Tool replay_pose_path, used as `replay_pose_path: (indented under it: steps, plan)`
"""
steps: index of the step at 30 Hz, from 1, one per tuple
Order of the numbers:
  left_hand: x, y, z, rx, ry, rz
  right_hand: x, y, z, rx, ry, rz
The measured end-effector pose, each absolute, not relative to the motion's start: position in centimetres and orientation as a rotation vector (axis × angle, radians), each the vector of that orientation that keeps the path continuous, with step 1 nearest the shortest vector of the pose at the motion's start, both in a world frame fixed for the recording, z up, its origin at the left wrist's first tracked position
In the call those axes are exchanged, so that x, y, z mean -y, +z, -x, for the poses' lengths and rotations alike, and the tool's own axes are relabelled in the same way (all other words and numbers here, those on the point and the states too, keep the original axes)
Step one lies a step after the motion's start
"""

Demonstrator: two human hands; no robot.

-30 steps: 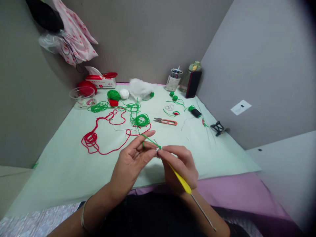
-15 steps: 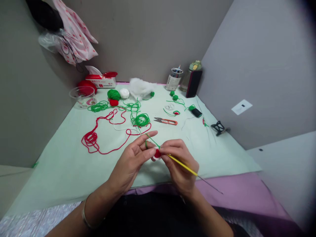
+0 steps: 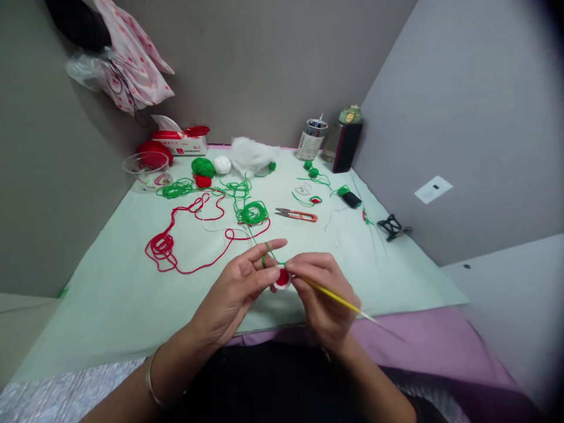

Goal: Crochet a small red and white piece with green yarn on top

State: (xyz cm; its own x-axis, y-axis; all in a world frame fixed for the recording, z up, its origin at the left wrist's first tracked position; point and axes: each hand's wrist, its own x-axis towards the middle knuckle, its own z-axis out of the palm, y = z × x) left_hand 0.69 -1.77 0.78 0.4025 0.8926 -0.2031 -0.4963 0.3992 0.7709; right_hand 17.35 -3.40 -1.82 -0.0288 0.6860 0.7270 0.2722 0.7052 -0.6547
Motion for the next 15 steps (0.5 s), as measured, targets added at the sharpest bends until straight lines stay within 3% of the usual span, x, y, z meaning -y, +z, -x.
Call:
replay_pose_path:
  steps: [10,15]
  plan:
    - [1.6,0.4,0.2,-0.846,1.131,-1.020,2.5,-1.3,-17.9,1.165,1.017,0.668]
    - [2.0,0.2,-0.5,-0.844,1.113,-1.086,2.2,-1.6,-17.1,1.244,0.924,0.683]
